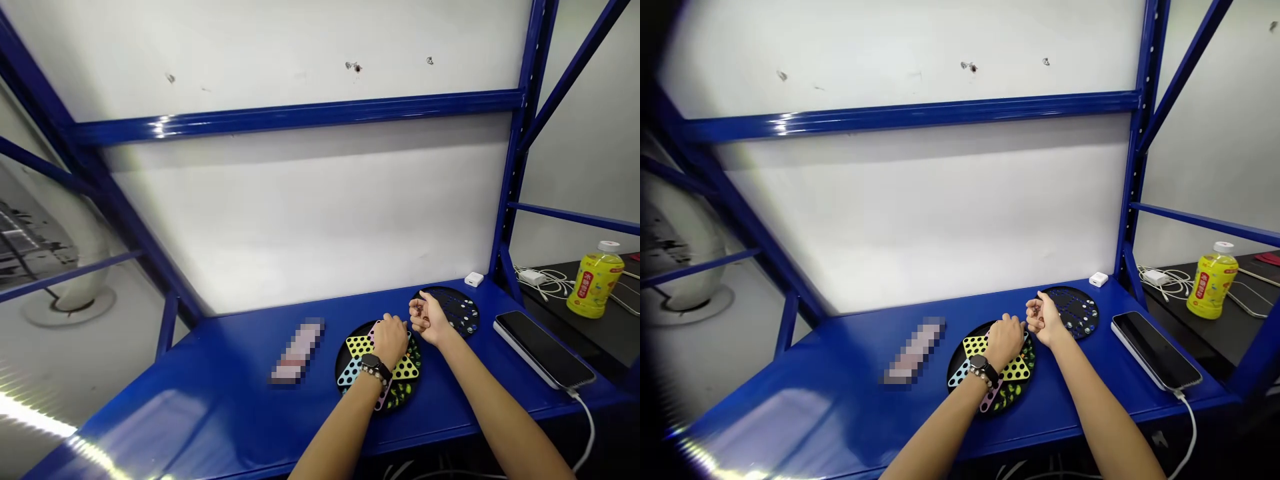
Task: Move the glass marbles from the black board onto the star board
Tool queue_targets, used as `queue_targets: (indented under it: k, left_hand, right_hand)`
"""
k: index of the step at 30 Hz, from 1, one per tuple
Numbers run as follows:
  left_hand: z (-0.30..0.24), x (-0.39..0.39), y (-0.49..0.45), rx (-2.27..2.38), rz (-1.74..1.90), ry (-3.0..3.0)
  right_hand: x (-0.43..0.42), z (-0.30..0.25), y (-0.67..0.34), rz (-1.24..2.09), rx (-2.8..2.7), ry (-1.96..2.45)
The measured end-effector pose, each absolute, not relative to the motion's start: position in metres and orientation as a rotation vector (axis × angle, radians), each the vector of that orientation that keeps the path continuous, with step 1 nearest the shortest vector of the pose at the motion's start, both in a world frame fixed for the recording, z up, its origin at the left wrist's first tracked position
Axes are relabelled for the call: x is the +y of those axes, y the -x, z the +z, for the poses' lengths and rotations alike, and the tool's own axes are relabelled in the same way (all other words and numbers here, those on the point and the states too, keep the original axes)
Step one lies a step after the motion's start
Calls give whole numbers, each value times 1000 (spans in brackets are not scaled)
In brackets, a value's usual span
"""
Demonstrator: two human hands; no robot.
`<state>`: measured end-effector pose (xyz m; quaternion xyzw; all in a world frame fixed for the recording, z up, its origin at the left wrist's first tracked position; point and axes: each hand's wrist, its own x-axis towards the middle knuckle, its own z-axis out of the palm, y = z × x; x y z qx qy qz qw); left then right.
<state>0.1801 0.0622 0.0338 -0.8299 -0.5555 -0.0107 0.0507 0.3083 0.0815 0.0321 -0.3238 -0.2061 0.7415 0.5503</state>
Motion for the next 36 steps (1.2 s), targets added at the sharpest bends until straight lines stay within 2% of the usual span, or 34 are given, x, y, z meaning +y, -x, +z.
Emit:
queue_targets:
  k: [23,36]
  left_hand:
    - [52,71,-155,-1781,-144,2602]
    - [43,88,-150,-1874,-231,2761]
  right_hand:
    - [84,26,-307,1758,-513,783]
    - [85,25,-307,1748,-531,795]
